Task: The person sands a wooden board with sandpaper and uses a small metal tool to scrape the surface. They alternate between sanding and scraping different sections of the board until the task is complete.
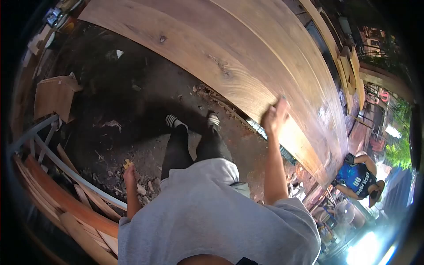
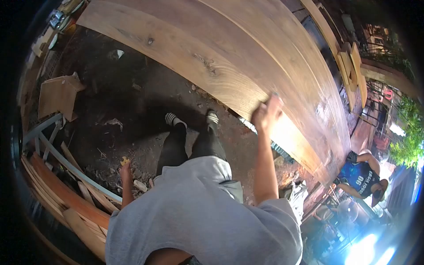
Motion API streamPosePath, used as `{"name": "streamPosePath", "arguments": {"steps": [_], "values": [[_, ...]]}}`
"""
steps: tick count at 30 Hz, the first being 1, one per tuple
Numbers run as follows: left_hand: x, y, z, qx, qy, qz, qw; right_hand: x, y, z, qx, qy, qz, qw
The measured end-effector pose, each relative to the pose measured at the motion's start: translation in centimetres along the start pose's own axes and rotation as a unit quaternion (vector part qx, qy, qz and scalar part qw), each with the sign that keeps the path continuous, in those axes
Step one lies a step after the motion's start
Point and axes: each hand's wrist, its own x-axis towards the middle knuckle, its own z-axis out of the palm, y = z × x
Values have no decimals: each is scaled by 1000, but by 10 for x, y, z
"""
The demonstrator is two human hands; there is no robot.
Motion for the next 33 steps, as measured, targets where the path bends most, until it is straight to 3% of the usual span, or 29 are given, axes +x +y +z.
{"name": "streamPosePath", "arguments": {"steps": [1, 3, 4, 5, 8, 9, 11, 12, 14, 16, 17, 18, 19, 20, 21, 22, 23, 25, 30, 33], "values": [[3, -7, -5, -2, 3, -48, 999, -13, 38, 12, -30, 55, 67, 996], [4, -9, 1, 17, -13, -25, 999, 14, -32, -17, 150, -73, 252, 953], [1, -9, 2, 41, -19, -4, 999, 14, -37, 31, -33, 12, 4, 999], [6, -7, 7, 46, -20, -5, 999, 24, -102, 43, -63, 7, -74, 995], [27, 30, 37, 113, -85, 127, 982, 71, -279, 63, 20, -1, -232, 973], [26, 56, 49, 165, -94, 192, 963, 95, -308, 112, 45, 118, -294, 948], [17, 109, 77, 170, -79, 363, 913, 111, -354, 112, 59, 87, -313, 944], [14, 131, 79, 178, -77, 364, 911, 105, -344, 113, 65, 87, -308, 945], [9, 164, 79, 182, -118, 219, 951, 88, -294, 102, 69, 66, -364, 926], [43, 130, 54, 157, -114, 193, 962, 44, -214, 42, 56, -16, -239, 969], [61, 109, 44, 122, -110, 162, 973, 31, -150, 35, 9, -13, -194, 981], [65, 92, 27, 144, -100, 150, 973, 12, -62, 49, -80, 116, -151, 979], [62, 72, 8, 166, -86, 134, 973, -2, 46, 68, 119, 53, 119, 984], [56, 51, -8, 202, -77, 104, 971, -13, 115, 34, 200, 46, 261, 943], [50, 38, -26, 238, -64, 72, 967, -33, 251, 73, 191, 201, 145, 950], [43, 26, -38, 268, -39, 65, 960, -40, 194, 14, -111, 128, 237, 957], [34, 18, -49, 301, -15, 56, 952, -43, 200, 21, -109, 139, 205, 963], [36, -6, -76, 259, -5, 50, 964, -28, 130, 37, -35, 148, 165, 975], [58, 17, -76, 130, 8, 8, 992, 38, -206, 65, -68, 21, -94, 993], [86, 57, -57, 89, 22, 121, 988, 81, -364, 98, -59, 5, -227, 972]]}}
